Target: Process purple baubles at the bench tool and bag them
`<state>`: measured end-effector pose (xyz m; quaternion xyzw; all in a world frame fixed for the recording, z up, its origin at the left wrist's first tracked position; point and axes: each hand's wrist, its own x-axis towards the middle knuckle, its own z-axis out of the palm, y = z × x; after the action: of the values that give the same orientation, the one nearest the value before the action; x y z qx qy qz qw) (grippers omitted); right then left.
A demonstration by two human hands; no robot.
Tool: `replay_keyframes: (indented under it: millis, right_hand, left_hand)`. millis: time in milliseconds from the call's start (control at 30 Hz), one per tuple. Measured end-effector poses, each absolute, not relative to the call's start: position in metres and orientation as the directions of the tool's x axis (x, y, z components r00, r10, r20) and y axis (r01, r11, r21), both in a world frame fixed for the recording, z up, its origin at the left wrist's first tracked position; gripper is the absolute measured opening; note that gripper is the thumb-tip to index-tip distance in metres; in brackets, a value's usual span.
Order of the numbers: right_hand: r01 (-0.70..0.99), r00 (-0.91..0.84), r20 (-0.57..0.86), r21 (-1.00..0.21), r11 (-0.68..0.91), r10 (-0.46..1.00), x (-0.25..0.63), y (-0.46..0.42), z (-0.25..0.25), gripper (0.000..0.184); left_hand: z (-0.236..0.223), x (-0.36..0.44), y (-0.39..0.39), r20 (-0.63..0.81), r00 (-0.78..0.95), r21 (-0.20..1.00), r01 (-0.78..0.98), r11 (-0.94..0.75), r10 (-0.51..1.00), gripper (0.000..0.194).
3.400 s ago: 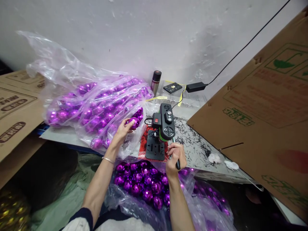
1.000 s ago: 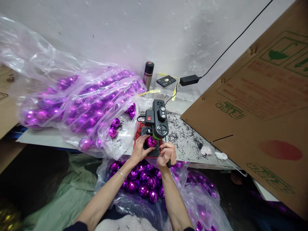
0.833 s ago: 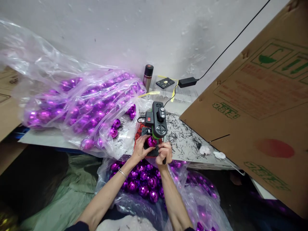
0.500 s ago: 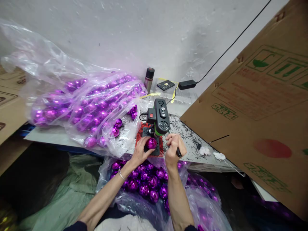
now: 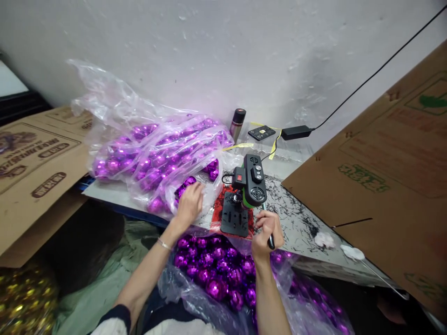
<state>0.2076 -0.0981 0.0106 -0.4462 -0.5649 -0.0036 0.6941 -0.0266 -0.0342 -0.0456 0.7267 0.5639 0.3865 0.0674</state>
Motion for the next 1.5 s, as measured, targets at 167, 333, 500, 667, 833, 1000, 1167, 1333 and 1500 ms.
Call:
replay_keyframes:
  millis: [167, 333, 500, 667, 833, 1000, 1167, 1333, 1500]
  right_hand:
    - [0.5, 0.365, 0.791, -0.611, 0.613, 0.49, 0.206, -0.097, 0.014, 0.046]
    - [0.504, 0.36, 0.796, -0.605, 0.616, 0.487, 0.205, -0.098, 0.016, 0.048]
    - [0.505, 0.371, 0.779, -0.626, 0.594, 0.505, 0.205, -0.099, 0.02, 0.047]
    - [0.472, 0.414, 0.722, -0.691, 0.548, 0.555, 0.205, -0.096, 0.043, 0.047]
    - [0.482, 0.396, 0.712, -0.699, 0.528, 0.58, 0.206, -0.093, 0.061, 0.049]
    - [0.485, 0.365, 0.731, -0.678, 0.552, 0.577, 0.208, -0.095, 0.056, 0.047]
    - [0.46, 0.358, 0.73, -0.68, 0.571, 0.582, 0.209, -0.097, 0.049, 0.042]
    - [0.471, 0.349, 0.735, -0.674, 0.57, 0.581, 0.209, -0.099, 0.047, 0.043]
    - [0.486, 0.338, 0.738, -0.669, 0.563, 0.585, 0.209, -0.102, 0.044, 0.04]
  left_hand:
    - [-0.027, -0.045, 0.031, 0.249, -0.061, 0.279, 0.96, -0.011, 0.966, 0.02]
    - [-0.023, -0.045, 0.036, 0.163, -0.085, 0.447, 0.895, 0.003, 0.983, 0.036]
    - [-0.021, -0.042, 0.014, 0.11, -0.171, 0.977, 0.199, -0.075, 0.979, 0.052]
    - [-0.041, -0.009, -0.033, -0.092, -0.014, 0.964, -0.252, 0.085, 0.996, 0.058]
    - [-0.078, 0.04, -0.051, -0.028, 0.006, 0.993, -0.118, 0.029, 1.0, 0.066]
    - [-0.096, 0.067, -0.053, 0.06, 0.029, 0.992, 0.107, -0.062, 0.998, 0.064]
    - [-0.094, 0.067, -0.057, 0.197, 0.106, 0.936, 0.276, -0.219, 0.975, 0.063]
    - [-0.099, 0.07, -0.059, 0.29, 0.115, 0.885, 0.346, -0.313, 0.95, 0.06]
    - [-0.106, 0.076, -0.056, 0.385, 0.143, 0.831, 0.376, -0.409, 0.912, 0.06]
